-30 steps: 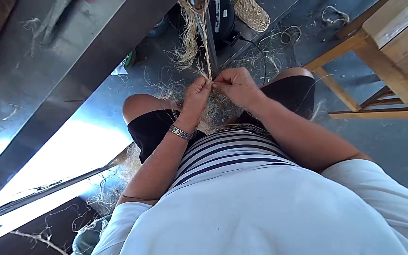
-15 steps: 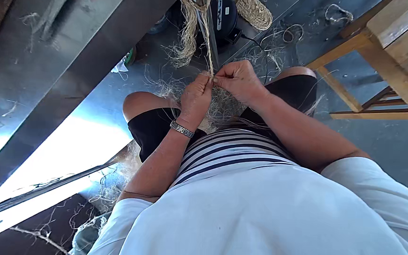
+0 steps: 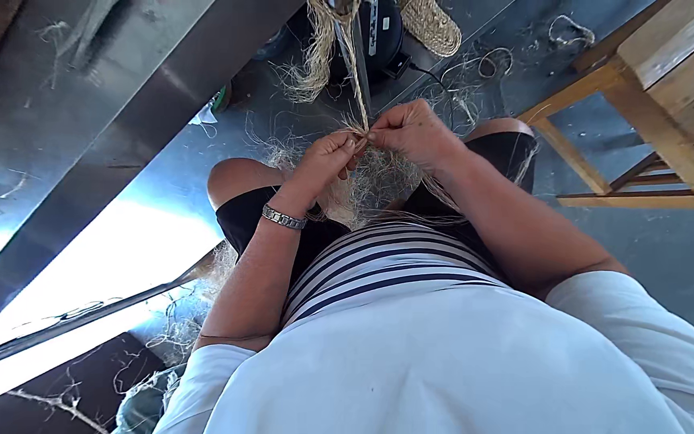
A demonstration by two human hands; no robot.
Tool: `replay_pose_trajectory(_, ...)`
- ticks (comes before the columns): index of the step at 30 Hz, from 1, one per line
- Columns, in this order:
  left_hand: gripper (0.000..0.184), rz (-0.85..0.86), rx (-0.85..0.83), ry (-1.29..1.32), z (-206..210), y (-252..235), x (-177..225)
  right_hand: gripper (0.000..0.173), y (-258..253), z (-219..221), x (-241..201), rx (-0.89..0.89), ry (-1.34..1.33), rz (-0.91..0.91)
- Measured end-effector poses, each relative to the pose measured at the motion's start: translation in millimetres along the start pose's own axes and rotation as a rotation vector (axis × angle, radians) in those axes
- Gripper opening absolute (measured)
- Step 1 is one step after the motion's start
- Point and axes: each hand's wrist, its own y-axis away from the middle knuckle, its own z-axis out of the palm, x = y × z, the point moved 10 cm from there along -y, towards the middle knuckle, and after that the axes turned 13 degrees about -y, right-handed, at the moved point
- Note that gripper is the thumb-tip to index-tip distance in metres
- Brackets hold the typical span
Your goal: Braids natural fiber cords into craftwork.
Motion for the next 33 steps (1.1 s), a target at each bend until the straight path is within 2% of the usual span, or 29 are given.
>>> replay_pose_trajectory(7, 0.025, 0.088, -0.021, -0.107, -4.7, -2.7, 11.2, 0.009, -4.3, -0.4, 6.0, -0.040, -0.058, 0.018)
replay_pose_trajectory(13, 0.024, 0.062, -0.029, -0.112, -1.8, -10.2, 16.4, 0.016, -3.9, -1.7, 6.1, -0.071, -0.135, 0.031)
replay_pose_trajectory(17, 0.019, 0.068, -0.011, -0.059, -5.2, -17.4, 13.7, 0.016, -3.8, -4.0, 7.4, -0.079, -0.150, 0.023)
replay_pose_trajectory(23, 0.021, 0.048, -0.110, 0.056, 1.2, -11.6, 24.1, 0.018, -4.3, -1.9, 6.4, -0.130, -0.216, -0.006)
replay_pose_trajectory(28, 0.017, 0.099, -0.086, 0.007, 2.2, -15.1, 29.6, 0.020, -7.3, -3.8, 13.3, -0.182, -0.323, -0.019)
replay_pose_trajectory(33, 0.023, 0.115, -0.011, -0.227, -6.0, -25.5, 21.7, 0.021, -9.3, -4.4, 17.5, -0.192, -0.349, -0.020)
